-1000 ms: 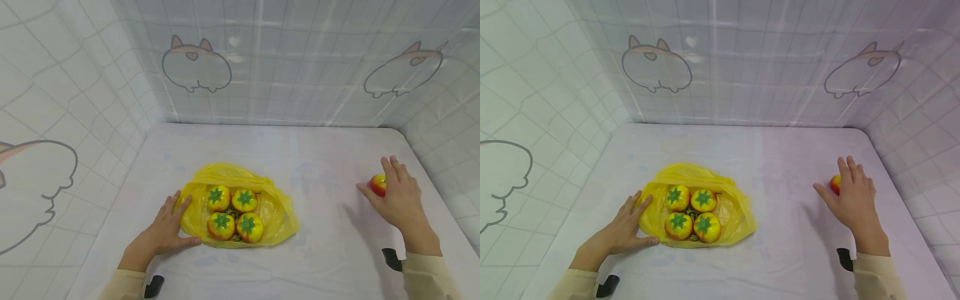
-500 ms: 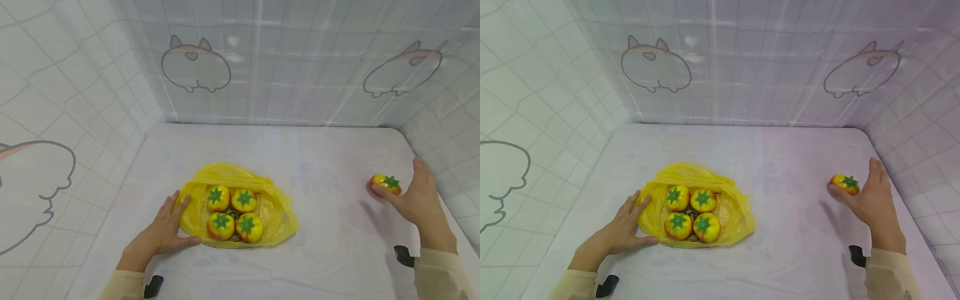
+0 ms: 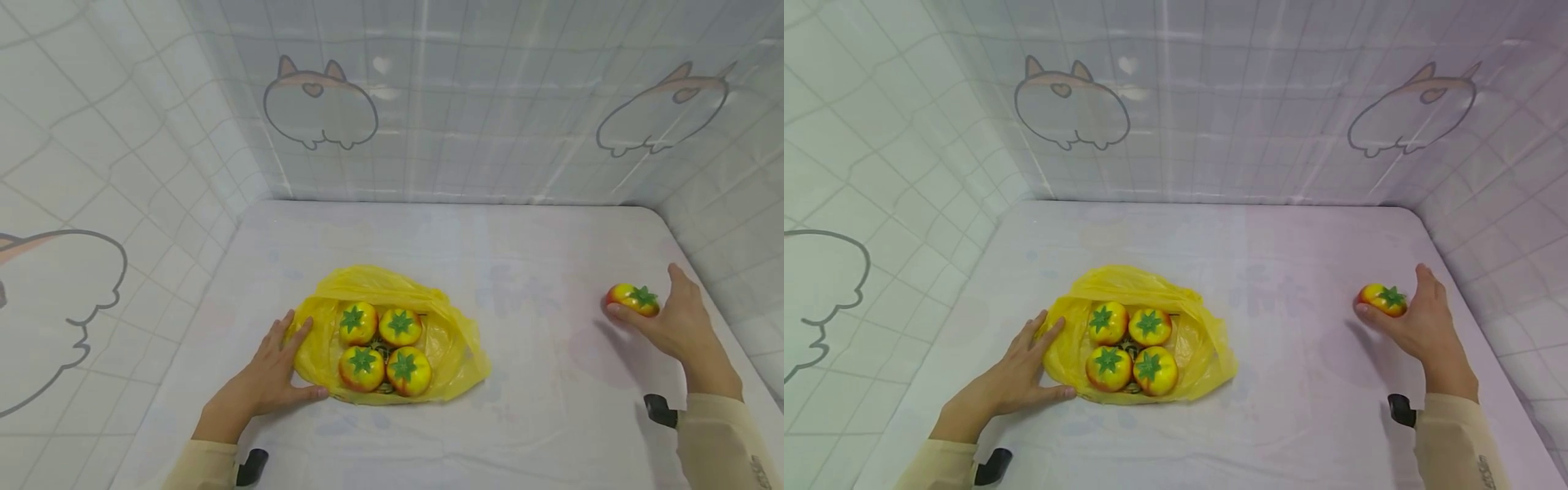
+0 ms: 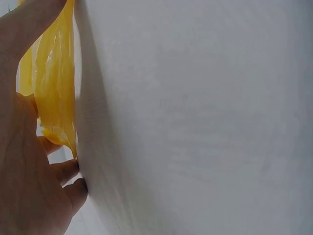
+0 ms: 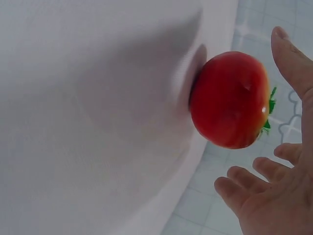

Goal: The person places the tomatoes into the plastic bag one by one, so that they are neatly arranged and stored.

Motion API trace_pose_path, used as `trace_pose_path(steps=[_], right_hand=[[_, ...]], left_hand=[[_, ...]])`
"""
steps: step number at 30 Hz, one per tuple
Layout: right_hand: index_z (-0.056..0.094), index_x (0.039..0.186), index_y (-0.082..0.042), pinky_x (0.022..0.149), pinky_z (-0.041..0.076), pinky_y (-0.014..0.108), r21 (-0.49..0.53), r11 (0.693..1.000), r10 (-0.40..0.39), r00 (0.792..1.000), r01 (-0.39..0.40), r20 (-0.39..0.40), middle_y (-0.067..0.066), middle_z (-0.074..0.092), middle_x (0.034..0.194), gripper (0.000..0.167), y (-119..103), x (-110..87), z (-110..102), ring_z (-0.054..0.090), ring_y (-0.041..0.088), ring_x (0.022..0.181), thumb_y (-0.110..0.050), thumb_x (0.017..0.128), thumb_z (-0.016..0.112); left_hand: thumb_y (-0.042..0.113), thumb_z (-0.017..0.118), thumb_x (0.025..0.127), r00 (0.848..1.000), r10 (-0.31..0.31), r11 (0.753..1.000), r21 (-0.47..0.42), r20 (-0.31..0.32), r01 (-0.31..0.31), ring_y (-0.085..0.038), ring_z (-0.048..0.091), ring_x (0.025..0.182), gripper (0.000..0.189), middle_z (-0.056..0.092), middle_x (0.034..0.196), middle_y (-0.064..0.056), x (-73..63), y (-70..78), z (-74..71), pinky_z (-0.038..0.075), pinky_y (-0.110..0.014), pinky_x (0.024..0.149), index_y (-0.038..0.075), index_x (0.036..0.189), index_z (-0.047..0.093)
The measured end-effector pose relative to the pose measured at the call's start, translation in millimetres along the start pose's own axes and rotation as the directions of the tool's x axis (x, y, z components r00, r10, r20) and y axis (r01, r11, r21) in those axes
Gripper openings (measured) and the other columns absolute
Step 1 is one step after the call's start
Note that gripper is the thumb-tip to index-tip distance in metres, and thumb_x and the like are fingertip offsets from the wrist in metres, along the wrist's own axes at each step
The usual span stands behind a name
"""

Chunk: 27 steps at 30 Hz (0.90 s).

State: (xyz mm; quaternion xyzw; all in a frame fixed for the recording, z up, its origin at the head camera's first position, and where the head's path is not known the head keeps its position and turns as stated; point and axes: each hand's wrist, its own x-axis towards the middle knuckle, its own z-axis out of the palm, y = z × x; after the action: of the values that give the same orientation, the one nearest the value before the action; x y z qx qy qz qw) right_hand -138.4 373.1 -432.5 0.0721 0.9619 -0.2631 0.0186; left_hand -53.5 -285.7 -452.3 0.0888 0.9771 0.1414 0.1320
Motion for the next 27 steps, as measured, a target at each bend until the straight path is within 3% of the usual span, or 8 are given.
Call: trace_pose_path(steps=[9, 27], right_hand=[[-0.012, 0.158, 0.008, 0.105, 0.024, 0.081, 0.026, 1.0, 0.009, 0.999, -0.01, 0.046, 0.048, 0.007, 0.156, 0.125, 2.4, 5.5, 4.0, 0.025, 0.07, 0.133, -0.055, 0.091, 0.073], [-0.015, 0.158, 0.006, 0.103, 0.021, 0.084, 0.044, 0.999, 0.023, 0.993, -0.029, 0.116, 0.046, 0.004, 0.158, 0.125, 7.2, 10.0, 12.0, 0.015, 0.07, 0.139, -0.06, 0.091, 0.069]], left_hand=[[0.085, 0.069, 0.071, 1.0, -0.011, 1.0, -0.009, 0.009, 0.011, -0.058, 0.008, 0.151, 0.127, -0.001, 0.17, -0.024, -2.0, 2.5, -2.1, 0.026, -0.076, 0.113, 0.02, 0.166, 0.014], [0.085, 0.068, 0.071, 1.0, -0.016, 1.0, 0.003, 0.007, 0.016, -0.058, 0.009, 0.151, 0.127, 0.0, 0.17, -0.024, -0.9, 3.1, -1.7, 0.028, -0.076, 0.112, 0.02, 0.166, 0.016]])
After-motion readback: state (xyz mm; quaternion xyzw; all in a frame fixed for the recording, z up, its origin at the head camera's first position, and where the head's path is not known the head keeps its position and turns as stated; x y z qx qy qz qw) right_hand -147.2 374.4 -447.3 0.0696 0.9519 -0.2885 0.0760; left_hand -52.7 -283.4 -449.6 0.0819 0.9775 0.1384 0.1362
